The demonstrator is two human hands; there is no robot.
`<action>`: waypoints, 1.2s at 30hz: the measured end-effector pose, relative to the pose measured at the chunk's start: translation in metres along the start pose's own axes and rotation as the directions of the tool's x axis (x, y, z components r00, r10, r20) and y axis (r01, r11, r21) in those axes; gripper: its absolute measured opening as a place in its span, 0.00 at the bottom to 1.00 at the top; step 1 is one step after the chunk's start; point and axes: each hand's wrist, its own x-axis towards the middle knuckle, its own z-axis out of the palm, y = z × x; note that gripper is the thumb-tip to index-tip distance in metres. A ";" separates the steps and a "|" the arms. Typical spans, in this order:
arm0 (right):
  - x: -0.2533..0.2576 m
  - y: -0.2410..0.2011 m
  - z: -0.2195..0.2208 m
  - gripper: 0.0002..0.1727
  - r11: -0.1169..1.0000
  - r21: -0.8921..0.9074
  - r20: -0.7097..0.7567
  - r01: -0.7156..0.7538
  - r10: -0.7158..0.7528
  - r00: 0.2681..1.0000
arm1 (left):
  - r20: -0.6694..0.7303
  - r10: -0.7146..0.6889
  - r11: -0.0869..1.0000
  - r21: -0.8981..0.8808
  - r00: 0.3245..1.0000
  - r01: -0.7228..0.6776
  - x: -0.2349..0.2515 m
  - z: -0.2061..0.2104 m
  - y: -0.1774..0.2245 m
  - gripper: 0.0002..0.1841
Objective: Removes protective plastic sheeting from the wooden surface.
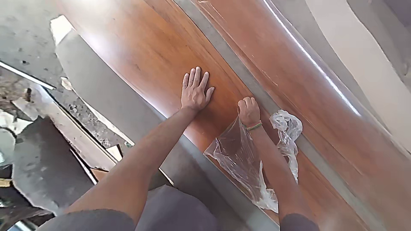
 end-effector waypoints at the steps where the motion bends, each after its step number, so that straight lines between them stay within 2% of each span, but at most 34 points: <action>1: 0.001 -0.001 -0.004 0.09 1.000 0.005 0.082 -0.002 0.001 0.997 | 0.001 0.000 1.000 -0.004 1.000 0.000 -0.001 0.000 0.000 0.40; 3: 0.006 -0.001 -0.015 0.10 0.998 0.033 0.261 -0.044 0.034 0.965 | 0.000 0.001 1.000 -0.002 1.000 -0.001 0.000 0.000 0.001 0.40; 5: 0.011 0.000 -0.025 0.13 0.974 0.140 0.384 -0.177 0.111 0.916 | -0.002 0.003 1.000 0.001 1.000 -0.003 0.001 0.001 0.001 0.40; 7: 0.008 0.003 -0.030 0.13 0.886 0.378 0.263 -0.269 0.176 0.949 | -0.003 -0.001 1.000 -0.004 1.000 0.001 0.001 0.001 0.000 0.40; 9: 0.001 0.008 -0.028 0.12 0.849 0.471 0.121 -0.238 0.206 0.971 | -0.004 -0.001 1.000 -0.017 1.000 0.001 0.000 0.000 0.001 0.40; 13: -0.007 0.012 -0.014 0.12 0.952 0.290 0.059 -0.099 0.085 0.995 | -0.017 0.004 1.000 -0.015 1.000 -0.004 0.001 0.002 0.000 0.40; 17: -0.006 0.007 -0.002 0.09 0.985 0.171 -0.046 -0.013 0.021 0.999 | -0.008 0.001 1.000 -0.012 1.000 -0.001 0.000 0.002 0.000 0.40; 20: -0.005 0.006 0.002 0.08 0.999 0.040 -0.065 0.028 -0.025 0.998 | -0.017 0.006 1.000 -0.014 1.000 -0.007 0.000 0.003 0.001 0.40; 22: -0.002 0.005 -0.003 0.08 1.000 -0.003 0.023 0.022 -0.022 0.999 | -0.017 0.003 1.000 -0.008 1.000 -0.003 0.000 0.002 0.000 0.40; 24: 0.004 0.005 -0.014 0.10 1.000 0.004 0.202 -0.026 0.025 0.979 | -0.016 -0.004 1.000 -0.008 1.000 0.004 0.000 0.004 0.000 0.39; 27: 0.021 0.011 -0.038 0.14 0.978 0.133 0.495 -0.160 0.074 0.866 | -0.001 -0.006 1.000 -0.010 1.000 0.006 0.001 0.001 0.001 0.39; 29: 0.030 0.019 -0.048 0.15 0.939 0.246 0.600 -0.241 0.048 0.799 | 0.002 -0.006 1.000 -0.008 1.000 0.006 0.000 0.001 0.000 0.40; 30: 0.031 0.023 -0.050 0.15 0.916 0.295 0.613 -0.271 0.036 0.789 | 0.002 -0.003 1.000 -0.007 1.000 0.003 0.000 0.001 0.000 0.40; 31: 0.031 0.026 -0.050 0.14 0.893 0.333 0.607 -0.303 0.043 0.794 | 0.001 -0.002 1.000 -0.007 1.000 0.002 0.000 0.002 0.000 0.40; 33: 0.024 0.029 -0.048 0.13 0.836 0.413 0.520 -0.362 0.110 0.847 | -0.004 -0.003 1.000 -0.005 1.000 0.003 0.001 0.003 0.000 0.40; 36: 0.007 0.023 -0.038 0.15 0.800 0.489 0.255 -0.348 0.250 0.934 | -0.023 -0.004 1.000 -0.012 1.000 0.003 0.001 0.003 0.000 0.40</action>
